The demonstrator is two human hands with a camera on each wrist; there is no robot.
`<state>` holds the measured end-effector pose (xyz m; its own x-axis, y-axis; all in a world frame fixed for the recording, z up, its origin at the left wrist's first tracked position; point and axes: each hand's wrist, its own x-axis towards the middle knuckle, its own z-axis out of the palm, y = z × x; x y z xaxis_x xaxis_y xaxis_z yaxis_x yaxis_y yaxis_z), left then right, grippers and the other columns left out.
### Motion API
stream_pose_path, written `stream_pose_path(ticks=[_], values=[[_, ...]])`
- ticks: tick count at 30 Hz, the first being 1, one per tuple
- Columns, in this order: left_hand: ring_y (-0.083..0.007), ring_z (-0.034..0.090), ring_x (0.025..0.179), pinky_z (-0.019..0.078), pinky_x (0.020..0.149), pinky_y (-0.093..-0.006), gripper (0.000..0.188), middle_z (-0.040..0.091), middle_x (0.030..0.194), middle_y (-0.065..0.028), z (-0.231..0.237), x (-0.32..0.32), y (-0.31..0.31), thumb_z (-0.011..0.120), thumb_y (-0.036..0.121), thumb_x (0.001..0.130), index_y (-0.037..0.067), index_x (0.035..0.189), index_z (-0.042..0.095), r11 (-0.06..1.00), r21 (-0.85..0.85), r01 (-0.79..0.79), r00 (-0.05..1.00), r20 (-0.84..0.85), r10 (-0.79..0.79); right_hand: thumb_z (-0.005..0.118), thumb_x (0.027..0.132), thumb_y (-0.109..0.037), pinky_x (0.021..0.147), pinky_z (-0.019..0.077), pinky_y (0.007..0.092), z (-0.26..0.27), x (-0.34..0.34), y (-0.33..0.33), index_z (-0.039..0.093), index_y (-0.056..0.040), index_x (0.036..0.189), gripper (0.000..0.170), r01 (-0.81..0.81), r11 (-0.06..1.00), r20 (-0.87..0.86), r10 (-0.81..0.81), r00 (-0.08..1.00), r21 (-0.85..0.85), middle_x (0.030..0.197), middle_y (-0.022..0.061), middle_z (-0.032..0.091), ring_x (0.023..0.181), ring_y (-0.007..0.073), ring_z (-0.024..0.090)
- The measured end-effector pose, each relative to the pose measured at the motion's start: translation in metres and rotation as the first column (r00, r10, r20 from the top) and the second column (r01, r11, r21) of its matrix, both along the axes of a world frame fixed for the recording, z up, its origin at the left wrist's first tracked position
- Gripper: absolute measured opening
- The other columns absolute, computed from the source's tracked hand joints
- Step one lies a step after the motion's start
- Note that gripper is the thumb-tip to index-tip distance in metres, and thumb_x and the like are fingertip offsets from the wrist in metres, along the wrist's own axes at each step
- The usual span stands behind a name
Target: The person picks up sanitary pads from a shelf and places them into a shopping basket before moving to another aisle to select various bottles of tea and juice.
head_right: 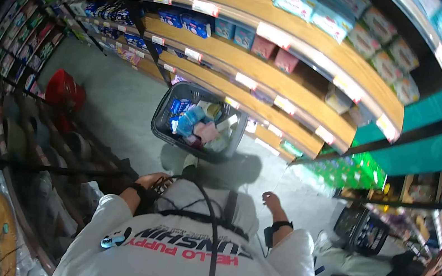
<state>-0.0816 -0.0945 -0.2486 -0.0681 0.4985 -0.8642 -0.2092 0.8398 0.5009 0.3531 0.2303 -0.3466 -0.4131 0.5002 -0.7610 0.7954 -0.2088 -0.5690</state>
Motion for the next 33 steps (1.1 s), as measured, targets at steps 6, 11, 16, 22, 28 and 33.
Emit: stream_pose_path(ticks=[6,11,16,22,28,33], values=[[-0.0197,0.058,0.089,0.0446,0.078,-0.0301,0.054,0.062,0.098,-0.0108,0.008,-0.002,-0.011,0.054,0.046,0.079,0.003,0.112,0.058,0.953,-0.102,0.286,0.939,-0.17,-0.3,0.051,0.081,-0.024,0.053,0.0447,0.0344,0.005,0.038,-0.047,0.057,-0.0092,0.099,0.024,0.31,0.944,0.141,-0.293,0.945,-0.116,0.08,0.0072,0.062,0.063,0.0177,0.06],[-0.0178,0.056,0.082,0.0428,0.074,-0.0278,0.046,0.06,0.088,-0.0072,0.053,0.024,0.005,0.056,0.045,0.079,0.006,0.102,0.06,0.972,-0.008,0.233,0.94,-0.252,-0.228,0.051,0.079,-0.029,0.068,0.0472,0.0392,-0.022,0.029,-0.079,0.061,-0.0045,0.097,0.032,0.076,0.989,0.108,-0.09,0.99,0.126,0.091,0.0164,0.064,0.079,0.0282,0.062],[-0.0143,0.056,0.078,0.0428,0.068,-0.0252,0.036,0.061,0.087,-0.0065,0.045,0.03,0.018,0.058,0.031,0.083,0.002,0.104,0.056,0.953,-0.036,0.3,0.895,-0.334,-0.295,0.052,0.077,-0.031,0.076,0.0466,0.0395,-0.054,0.017,-0.091,0.063,-0.0022,0.096,0.036,-0.278,0.913,0.047,0.277,0.96,0.298,0.095,0.0201,0.063,0.088,0.0322,0.061],[-0.012,0.057,0.077,0.0431,0.068,-0.0238,0.029,0.063,0.09,-0.0085,0.046,0.022,0.02,0.046,0.024,0.089,0.002,0.106,0.052,0.943,0.117,0.311,0.916,-0.302,-0.265,0.053,0.075,-0.031,0.078,0.0462,0.0397,0.016,0.005,-0.076,0.064,-0.0012,0.093,0.036,-0.055,0.993,0.095,0.044,0.994,0.108,0.089,0.0204,0.064,0.089,0.0339,0.06],[-0.0175,0.059,0.081,0.0439,0.071,-0.0285,0.027,0.064,0.09,-0.0089,0.061,0.019,0.037,0.046,0.019,0.086,0.004,0.106,0.054,0.845,-0.001,0.534,0.727,-0.511,-0.46,0.052,0.079,-0.03,0.074,0.0482,0.039,-0.027,0.01,-0.075,0.063,-0.0018,0.098,0.035,-0.158,0.921,0.058,0.147,0.987,0.356,0.092,0.0163,0.065,0.084,0.0284,0.062],[-0.019,0.058,0.077,0.0448,0.065,-0.0321,0.024,0.063,0.084,-0.0089,0.028,-0.011,0.028,0.06,0.012,0.07,0.004,0.092,0.06,0.902,-0.023,0.431,0.8,-0.453,-0.393,0.053,0.078,-0.028,0.081,0.0453,0.0386,-0.025,-0.001,-0.058,0.063,-0.002,0.097,0.034,-0.241,0.934,0.071,0.23,0.971,0.264,0.097,0.0185,0.063,0.094,0.032,0.058]])
